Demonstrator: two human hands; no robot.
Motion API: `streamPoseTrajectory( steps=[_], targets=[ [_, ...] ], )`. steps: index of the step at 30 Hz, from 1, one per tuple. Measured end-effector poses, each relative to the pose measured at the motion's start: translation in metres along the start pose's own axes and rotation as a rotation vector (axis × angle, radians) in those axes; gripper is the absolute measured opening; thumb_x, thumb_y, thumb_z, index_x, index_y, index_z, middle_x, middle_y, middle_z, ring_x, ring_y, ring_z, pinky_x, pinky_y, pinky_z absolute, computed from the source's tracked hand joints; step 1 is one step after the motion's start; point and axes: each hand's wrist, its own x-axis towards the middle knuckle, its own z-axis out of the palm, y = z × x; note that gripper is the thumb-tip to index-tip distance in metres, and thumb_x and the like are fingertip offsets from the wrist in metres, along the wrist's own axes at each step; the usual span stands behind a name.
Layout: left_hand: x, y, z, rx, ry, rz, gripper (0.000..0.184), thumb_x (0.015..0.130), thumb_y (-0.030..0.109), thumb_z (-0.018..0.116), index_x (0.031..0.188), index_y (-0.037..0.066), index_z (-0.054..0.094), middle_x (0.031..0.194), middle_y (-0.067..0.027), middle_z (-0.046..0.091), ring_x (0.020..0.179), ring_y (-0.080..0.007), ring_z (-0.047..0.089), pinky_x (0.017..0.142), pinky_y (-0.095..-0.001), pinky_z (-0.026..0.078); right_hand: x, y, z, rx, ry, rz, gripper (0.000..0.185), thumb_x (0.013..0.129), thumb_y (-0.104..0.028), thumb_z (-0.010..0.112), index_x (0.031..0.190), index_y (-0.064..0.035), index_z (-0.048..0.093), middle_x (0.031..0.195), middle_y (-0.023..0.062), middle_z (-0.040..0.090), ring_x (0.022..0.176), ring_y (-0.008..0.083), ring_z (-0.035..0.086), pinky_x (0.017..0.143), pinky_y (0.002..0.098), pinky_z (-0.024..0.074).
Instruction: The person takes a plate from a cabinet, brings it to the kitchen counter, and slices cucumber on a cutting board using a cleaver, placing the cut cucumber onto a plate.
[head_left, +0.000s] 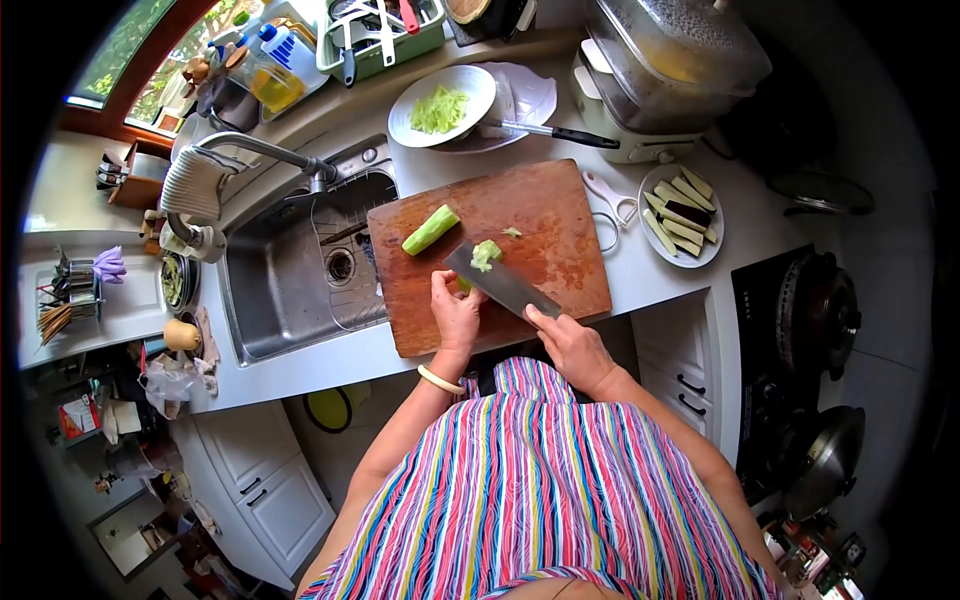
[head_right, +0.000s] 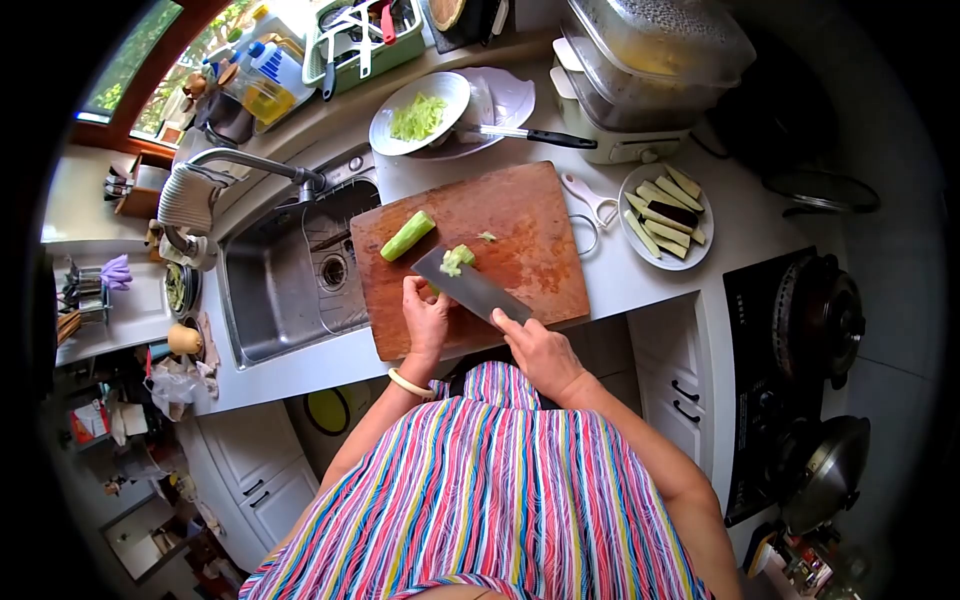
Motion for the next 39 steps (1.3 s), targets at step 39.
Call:
streamPoseTrajectory(
  steps=[39],
  targets=[
    [0.000,0.011,-0.009,0.446,-0.079,0.598,0.049,0.069,0.002,0.068,0.114,0.003,0.047,0.111,-0.0176,0.054,0.104,-0.0355,0.053,0.092,-0.0408,0.044,-0.026,0.030,-0.026,-0.085,0.182,0.154,0.044,0.089,-0.008,0.059,0.131,-0.0164,0.056,0.082,0.0177,0.058,0.075,0.0369,0.059,0.067,0.0451,0.0484]
  ],
)
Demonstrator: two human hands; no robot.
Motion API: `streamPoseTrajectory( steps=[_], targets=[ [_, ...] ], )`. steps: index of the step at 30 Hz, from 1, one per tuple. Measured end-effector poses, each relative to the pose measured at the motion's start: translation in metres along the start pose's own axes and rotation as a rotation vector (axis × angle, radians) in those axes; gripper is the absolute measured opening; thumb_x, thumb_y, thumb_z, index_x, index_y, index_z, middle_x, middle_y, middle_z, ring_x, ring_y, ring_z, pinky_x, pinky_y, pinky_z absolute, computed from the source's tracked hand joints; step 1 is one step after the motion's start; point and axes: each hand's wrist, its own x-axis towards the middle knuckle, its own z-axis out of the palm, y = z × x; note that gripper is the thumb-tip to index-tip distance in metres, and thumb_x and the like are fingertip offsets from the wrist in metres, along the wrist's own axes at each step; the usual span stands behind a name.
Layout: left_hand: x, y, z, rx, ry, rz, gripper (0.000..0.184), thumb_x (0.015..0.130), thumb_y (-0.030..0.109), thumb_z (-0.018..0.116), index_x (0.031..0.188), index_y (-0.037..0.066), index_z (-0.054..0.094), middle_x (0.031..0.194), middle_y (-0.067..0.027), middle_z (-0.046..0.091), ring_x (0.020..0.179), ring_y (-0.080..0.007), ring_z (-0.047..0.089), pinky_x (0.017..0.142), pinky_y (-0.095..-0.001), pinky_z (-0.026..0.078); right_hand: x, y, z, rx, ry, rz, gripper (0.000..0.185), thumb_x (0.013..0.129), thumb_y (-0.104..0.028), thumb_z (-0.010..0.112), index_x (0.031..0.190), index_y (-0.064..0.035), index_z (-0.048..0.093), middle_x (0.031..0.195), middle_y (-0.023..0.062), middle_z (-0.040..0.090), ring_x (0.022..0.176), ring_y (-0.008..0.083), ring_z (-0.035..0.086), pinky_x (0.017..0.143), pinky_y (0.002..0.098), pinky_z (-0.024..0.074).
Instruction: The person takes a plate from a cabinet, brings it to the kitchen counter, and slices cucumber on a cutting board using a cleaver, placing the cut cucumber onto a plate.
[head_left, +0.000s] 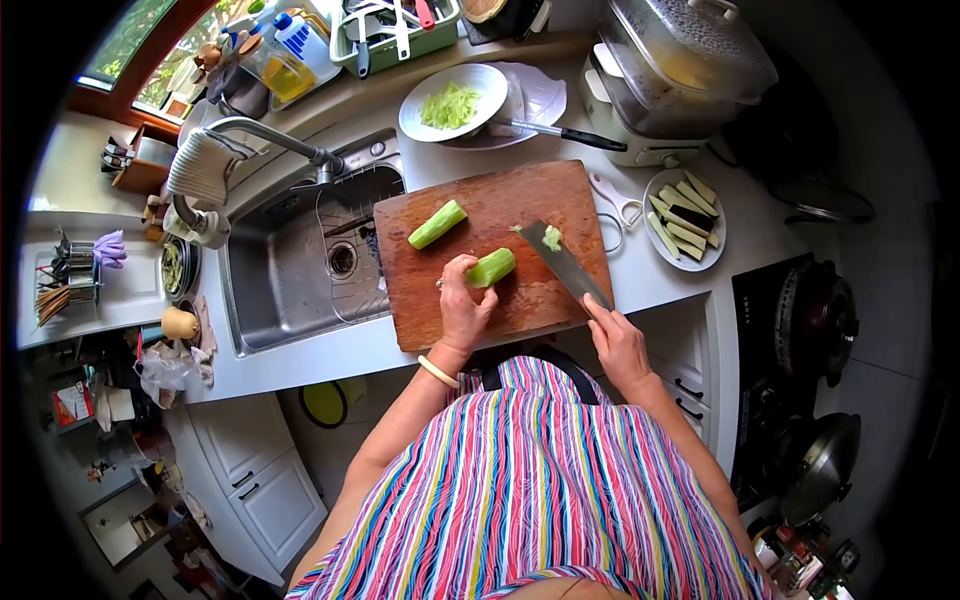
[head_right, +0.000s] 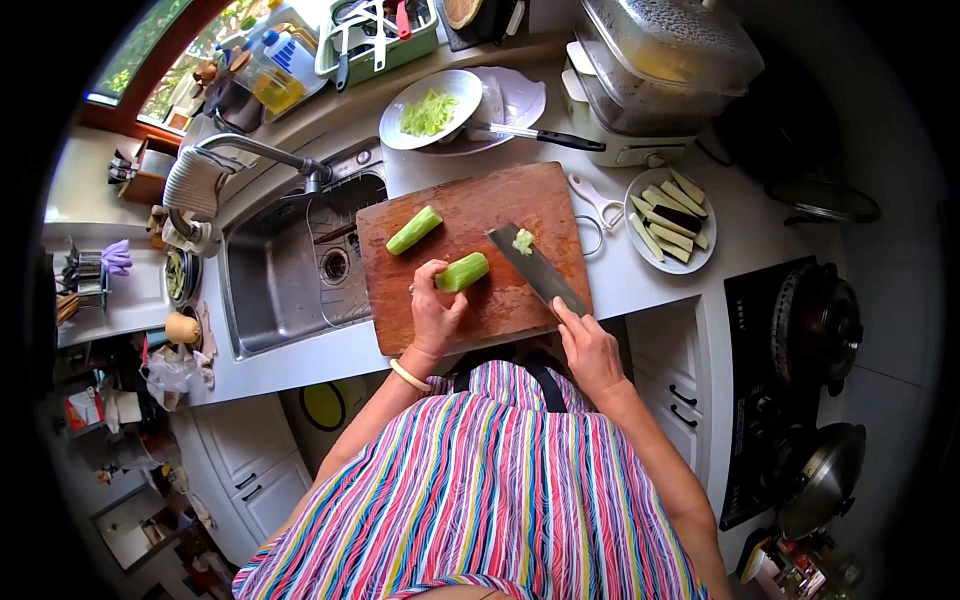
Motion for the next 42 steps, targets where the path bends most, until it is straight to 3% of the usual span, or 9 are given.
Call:
streamPoseTrajectory(
  steps=[4,13,21,24,25,28,30,37,42],
  targets=[
    [0.003,-0.012,-0.016,0.145,-0.066,-0.192,0.044,0.070,0.009,0.066,0.111,0.003,0.050,0.110,-0.0170,0.054,0.106,-0.0348,0.051,0.093,-0.0438,0.041,-0.004,0.010,-0.008,0.023,0.085,-0.025,0.044,0.088,-0.008,0.059,0.131,-0.0176,0.056,0.084,0.0157,0.059,0.075,0.0355,0.060,0.067,0.0443,0.0489],
    [0.107,-0.018,0.037,0.335,-0.534,0.489,0.023,0.079,0.006,0.058,0.102,0.008,0.061,0.100,-0.0121,0.056,0.100,-0.0305,0.057,0.083,-0.0399,0.046,0.004,0.016,-0.039,-0.047,0.107,-0.051,0.042,0.088,-0.006,0.058,0.129,-0.0156,0.058,0.084,0.0141,0.061,0.072,0.0335,0.059,0.066,0.0411,0.0493],
    [0.133,-0.027,0.059,0.374,-0.924,0.498,0.008,0.077,0.007,0.062,0.080,0.000,0.061,0.096,-0.0167,0.058,0.085,-0.0331,0.062,0.074,-0.0381,0.052,0.004,0.015,-0.056,0.008,0.141,-0.157,0.040,0.091,-0.010,0.059,0.130,-0.0179,0.057,0.075,0.0093,0.059,0.060,0.0272,0.057,0.055,0.0371,0.0480],
    [0.128,-0.013,0.056,-0.050,-0.750,-0.107,0.007,0.082,0.005,0.060,0.083,0.000,0.057,0.094,-0.0142,0.063,0.079,-0.0271,0.065,0.072,-0.0357,0.054,-0.002,0.017,-0.065,0.745,-0.133,0.333,0.038,0.095,-0.011,0.054,0.133,-0.0143,0.055,0.074,0.0042,0.057,0.051,0.0135,0.050,0.049,0.0275,0.0428],
    [0.120,-0.026,0.068,-0.822,-0.634,-0.473,0.004,0.088,0.004,0.057,0.090,0.001,0.055,0.095,-0.0111,0.066,0.074,-0.0217,0.066,0.073,-0.0342,0.056,-0.002,0.019,-0.063,0.963,-0.170,0.357,0.034,0.098,-0.016,0.052,0.132,-0.0154,0.053,0.073,0.0001,0.053,0.050,0.0050,0.042,0.047,0.0208,0.0390],
    [0.108,0.006,0.062,-1.475,-0.487,-0.889,0.023,0.095,0.010,0.043,0.112,0.000,0.056,0.103,-0.0090,0.065,0.095,-0.0209,0.064,0.088,-0.0348,0.053,0.007,-0.002,-0.074,1.417,-0.302,0.605,0.030,0.098,-0.018,0.052,0.128,-0.0139,0.052,0.072,0.0005,0.051,0.052,0.0055,0.044,0.047,0.0215,0.0407],
    [0.090,0.012,0.062,-1.944,-0.561,-0.807,0.032,0.094,0.017,0.039,0.114,0.000,0.058,0.116,-0.0137,0.062,0.108,-0.0264,0.058,0.100,-0.0430,0.044,0.016,-0.009,-0.072,1.494,-0.401,0.622,0.025,0.098,-0.022,0.054,0.122,-0.0169,0.051,0.072,0.0013,0.051,0.050,0.0060,0.043,0.045,0.0219,0.0398],
    [0.055,-0.012,0.030,-2.232,-0.327,-0.682,0.029,0.096,0.017,0.042,0.111,0.000,0.060,0.109,-0.0137,0.065,0.104,-0.0245,0.061,0.094,-0.0407,0.049,0.047,-0.035,-0.051,1.465,-0.608,0.575,0.039,0.099,-0.023,0.048,0.136,-0.0137,0.040,0.073,0.0011,0.046,0.048,0.0054,0.039,0.043,0.0222,0.0370],
    [0.039,-0.041,-0.060,-2.265,0.040,-0.945,0.026,0.092,0.009,0.040,0.108,-0.005,0.056,0.118,-0.0228,0.058,0.106,-0.0352,0.059,0.100,-0.0450,0.049,0.061,-0.058,-0.034,1.415,-0.433,0.578,0.035,0.100,-0.024,0.049,0.133,-0.0186,0.041,0.073,0.0001,0.046,0.048,0.0048,0.039,0.042,0.0213,0.0367]
  ],
)
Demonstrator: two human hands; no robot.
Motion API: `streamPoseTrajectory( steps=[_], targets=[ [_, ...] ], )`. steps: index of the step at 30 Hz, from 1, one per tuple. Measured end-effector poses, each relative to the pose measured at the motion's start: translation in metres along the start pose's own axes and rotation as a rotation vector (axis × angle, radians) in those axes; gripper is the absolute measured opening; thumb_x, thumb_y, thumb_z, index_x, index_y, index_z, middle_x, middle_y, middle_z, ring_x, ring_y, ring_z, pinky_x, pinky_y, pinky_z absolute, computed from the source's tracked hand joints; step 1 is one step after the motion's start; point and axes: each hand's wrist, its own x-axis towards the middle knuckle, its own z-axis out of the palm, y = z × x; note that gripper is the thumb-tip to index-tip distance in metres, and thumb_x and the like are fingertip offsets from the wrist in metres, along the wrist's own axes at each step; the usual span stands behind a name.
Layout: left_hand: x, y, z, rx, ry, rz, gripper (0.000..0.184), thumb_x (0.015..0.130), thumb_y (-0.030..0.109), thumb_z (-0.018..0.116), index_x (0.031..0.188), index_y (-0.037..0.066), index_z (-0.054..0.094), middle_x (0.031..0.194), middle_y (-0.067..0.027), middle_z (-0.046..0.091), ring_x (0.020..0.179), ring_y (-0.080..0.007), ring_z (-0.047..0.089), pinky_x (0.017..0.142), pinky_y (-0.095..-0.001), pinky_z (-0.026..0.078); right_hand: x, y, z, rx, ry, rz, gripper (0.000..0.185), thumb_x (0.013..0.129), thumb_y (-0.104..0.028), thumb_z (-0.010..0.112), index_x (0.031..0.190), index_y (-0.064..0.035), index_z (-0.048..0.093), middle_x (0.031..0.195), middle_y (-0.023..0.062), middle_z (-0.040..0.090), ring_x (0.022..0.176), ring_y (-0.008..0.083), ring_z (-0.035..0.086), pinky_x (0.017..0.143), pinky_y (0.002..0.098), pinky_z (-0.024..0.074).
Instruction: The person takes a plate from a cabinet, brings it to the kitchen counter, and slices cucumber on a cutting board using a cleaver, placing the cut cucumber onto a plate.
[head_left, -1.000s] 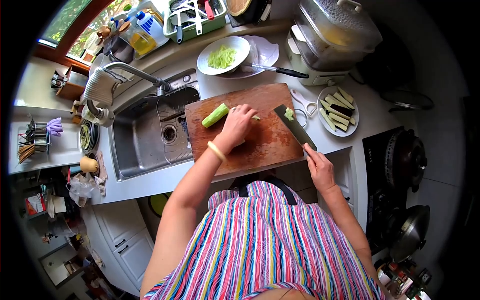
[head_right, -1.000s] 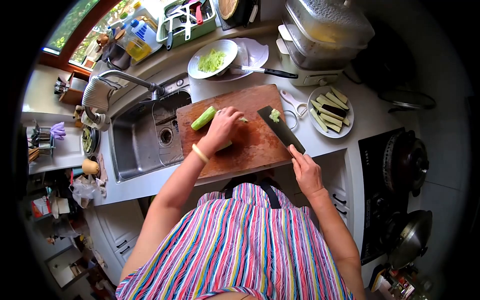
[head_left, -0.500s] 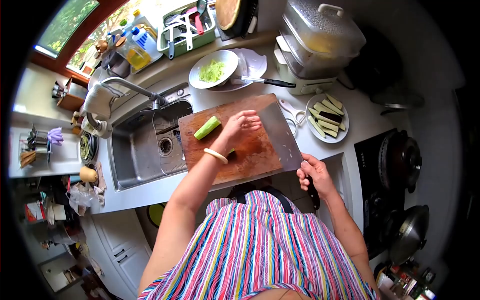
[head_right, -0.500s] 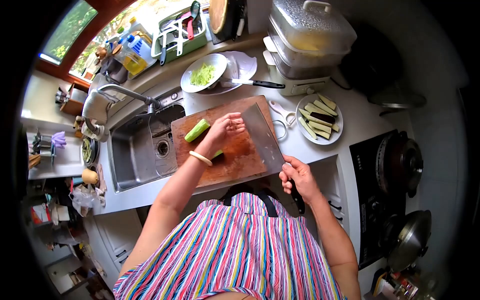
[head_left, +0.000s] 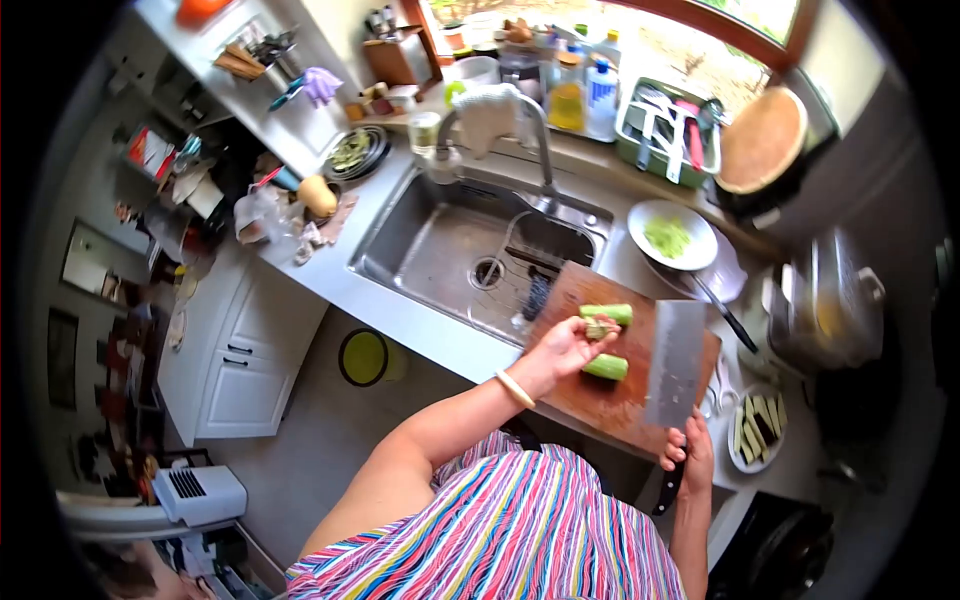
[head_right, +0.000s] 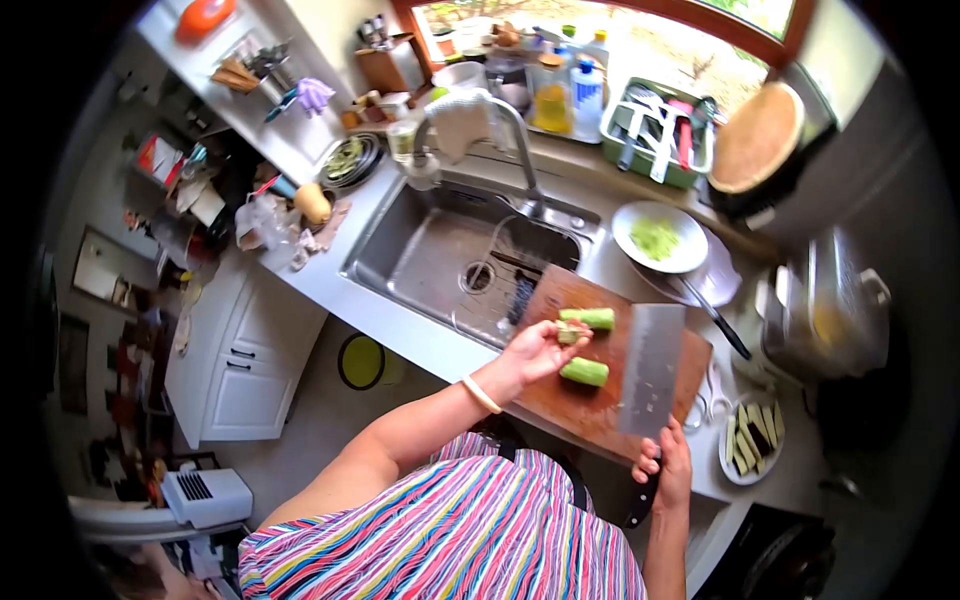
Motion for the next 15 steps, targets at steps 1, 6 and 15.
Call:
streamPoseTrajectory(
  steps=[1,6,15],
  targets=[
    [-0.012,0.031,-0.008,-0.081,-0.044,0.049,0.027,0.089,0.005,0.041,0.108,-0.007,0.055,0.115,-0.0244,0.058,0.106,-0.0375,0.059,0.098,-0.0445,0.051,0.004,0.000,0.001,0.002,0.050,-0.048,0.035,0.100,-0.025,0.049,0.133,-0.0192,0.041,0.073,-0.0003,0.046,0.049,0.0045,0.040,0.042,0.0209,0.0367],
    [-0.117,0.267,0.047,0.221,0.273,0.824,0.024,0.088,0.009,0.039,0.097,-0.005,0.057,0.095,-0.0204,0.062,0.089,-0.0313,0.064,0.083,-0.0416,0.057,0.032,0.003,0.009,0.012,0.254,-0.266,0.035,0.099,-0.026,0.051,0.132,-0.0213,0.041,0.075,0.0001,0.046,0.051,0.0049,0.042,0.041,0.0210,0.0374],
    [-0.170,0.679,0.132,1.973,1.186,2.087,0.020,0.092,0.023,0.057,0.087,0.004,0.061,0.090,-0.0166,0.065,0.088,-0.0317,0.061,0.082,-0.0425,0.047,0.074,0.051,0.101,0.039,0.524,-0.433,0.037,0.100,-0.027,0.049,0.135,-0.0186,0.042,0.076,-0.0010,0.045,0.055,0.0058,0.043,0.043,0.0185,0.0385]
  ],
)
